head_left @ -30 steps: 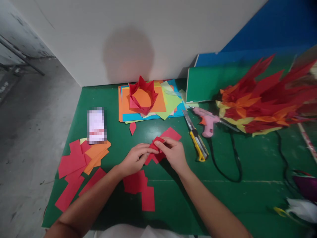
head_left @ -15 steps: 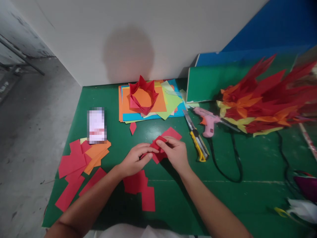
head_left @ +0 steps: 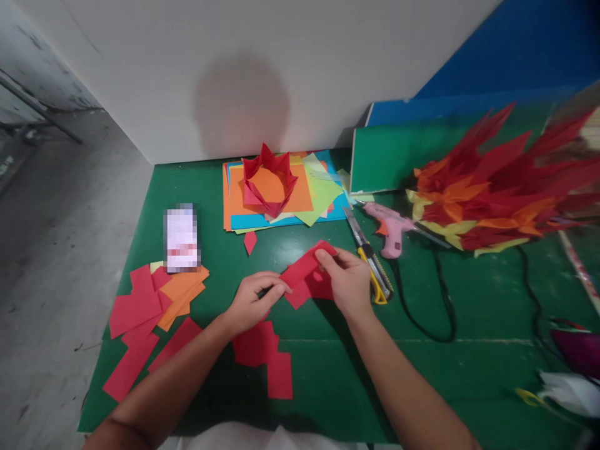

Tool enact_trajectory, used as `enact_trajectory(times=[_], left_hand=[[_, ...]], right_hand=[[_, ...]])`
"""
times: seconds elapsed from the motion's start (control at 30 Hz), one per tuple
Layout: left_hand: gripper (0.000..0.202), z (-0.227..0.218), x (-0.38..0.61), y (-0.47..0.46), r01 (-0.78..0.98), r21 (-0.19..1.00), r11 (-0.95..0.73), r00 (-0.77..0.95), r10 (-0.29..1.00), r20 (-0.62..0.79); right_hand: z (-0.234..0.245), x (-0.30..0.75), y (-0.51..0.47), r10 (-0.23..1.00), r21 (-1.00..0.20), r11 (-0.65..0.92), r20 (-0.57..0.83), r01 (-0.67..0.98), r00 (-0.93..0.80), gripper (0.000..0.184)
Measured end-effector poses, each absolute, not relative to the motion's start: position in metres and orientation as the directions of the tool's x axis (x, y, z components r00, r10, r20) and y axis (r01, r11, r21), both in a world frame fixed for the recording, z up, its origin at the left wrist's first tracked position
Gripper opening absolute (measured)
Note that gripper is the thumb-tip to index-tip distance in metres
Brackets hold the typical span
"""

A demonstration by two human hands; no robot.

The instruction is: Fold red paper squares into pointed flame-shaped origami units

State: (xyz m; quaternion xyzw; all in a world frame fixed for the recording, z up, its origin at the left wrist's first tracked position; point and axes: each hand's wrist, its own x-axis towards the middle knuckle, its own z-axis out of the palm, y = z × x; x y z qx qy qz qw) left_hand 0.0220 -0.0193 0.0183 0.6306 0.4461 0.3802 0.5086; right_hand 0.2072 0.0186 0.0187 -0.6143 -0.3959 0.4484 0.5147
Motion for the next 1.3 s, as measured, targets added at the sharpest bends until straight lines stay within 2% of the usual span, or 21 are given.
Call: enact_trajectory(times=[0.07, 0.17, 0.23, 0.4, 0.6, 0.8, 0.93, 1.03, 1.1, 1.13, 1.2, 1.3], left_hand=[[0.022, 0.014, 0.024, -0.021, 0.053, 0.999, -0.006, 0.216, 0.976, -0.005], [0.045, 0.008, 0.029, -0.023, -0.101, 0.992, 0.069, 0.141, 0.988, -0.055], [0.053, 0.006, 0.033, -0.024, -0.092, 0.992, 0.085, 0.132, 0.989, -0.073], [0.038, 0.007, 0.035, -0.026, -0.002, 0.999, 0.042, 0.104, 0.994, -0.041], [0.035, 0.009, 0.034, -0.024, -0.022, 0.998, 0.052, 0.057, 0.997, -0.05], [0.036, 0.009, 0.034, -0.021, -0.064, 0.997, 0.047, -0.031, 0.998, -0.049], [0.037, 0.011, 0.031, -0.021, -0.041, 0.998, 0.056, -0.044, 0.997, -0.058], [0.036, 0.012, 0.029, -0.024, -0.007, 0.998, 0.06, -0.019, 0.998, -0.061], [0.035, 0.012, 0.029, -0.025, 0.021, 0.998, 0.056, -0.015, 0.998, -0.055], [0.035, 0.011, 0.029, -0.026, 0.033, 0.998, 0.049, -0.019, 0.999, -0.049], [0.035, 0.009, 0.029, -0.025, 0.053, 0.998, 0.025, -0.035, 0.999, -0.023], [0.034, 0.007, 0.03, -0.024, 0.071, 0.997, -0.022, -0.038, 0.999, 0.025]], right_hand=[[0.02, 0.205, 0.017, 0.955, -0.988, -0.147, -0.132, 0.037, 0.267, 0.021], [0.023, 0.197, 0.011, 0.983, -0.988, -0.12, -0.105, 0.099, 0.151, 0.02], [0.024, 0.188, 0.006, 0.996, -0.988, -0.067, -0.059, 0.137, 0.062, 0.02], [0.024, 0.174, -0.003, 1.0, -0.988, 0.013, 0.011, 0.155, -0.019, 0.016], [0.024, 0.178, -0.001, 0.999, -0.992, 0.001, -0.003, 0.126, -0.032, 0.016], [0.018, 0.177, 0.0, 0.983, -0.995, -0.072, -0.082, 0.065, -0.165, 0.018], [0.019, 0.181, 0.002, 0.987, -0.988, -0.126, -0.134, 0.094, -0.085, 0.024], [0.022, 0.197, 0.012, 0.987, -0.988, -0.144, -0.14, 0.048, 0.08, 0.022], [0.023, 0.21, 0.019, 0.955, -0.996, -0.072, -0.056, 0.045, 0.292, 0.02], [0.024, 0.215, 0.021, 0.944, -0.996, -0.015, 0.014, 0.084, 0.331, 0.019], [0.026, 0.22, 0.022, 0.939, -0.977, 0.087, 0.145, 0.193, 0.311, 0.017], [0.027, 0.215, 0.016, 0.948, -0.924, 0.24, 0.289, 0.297, 0.134, 0.012]])
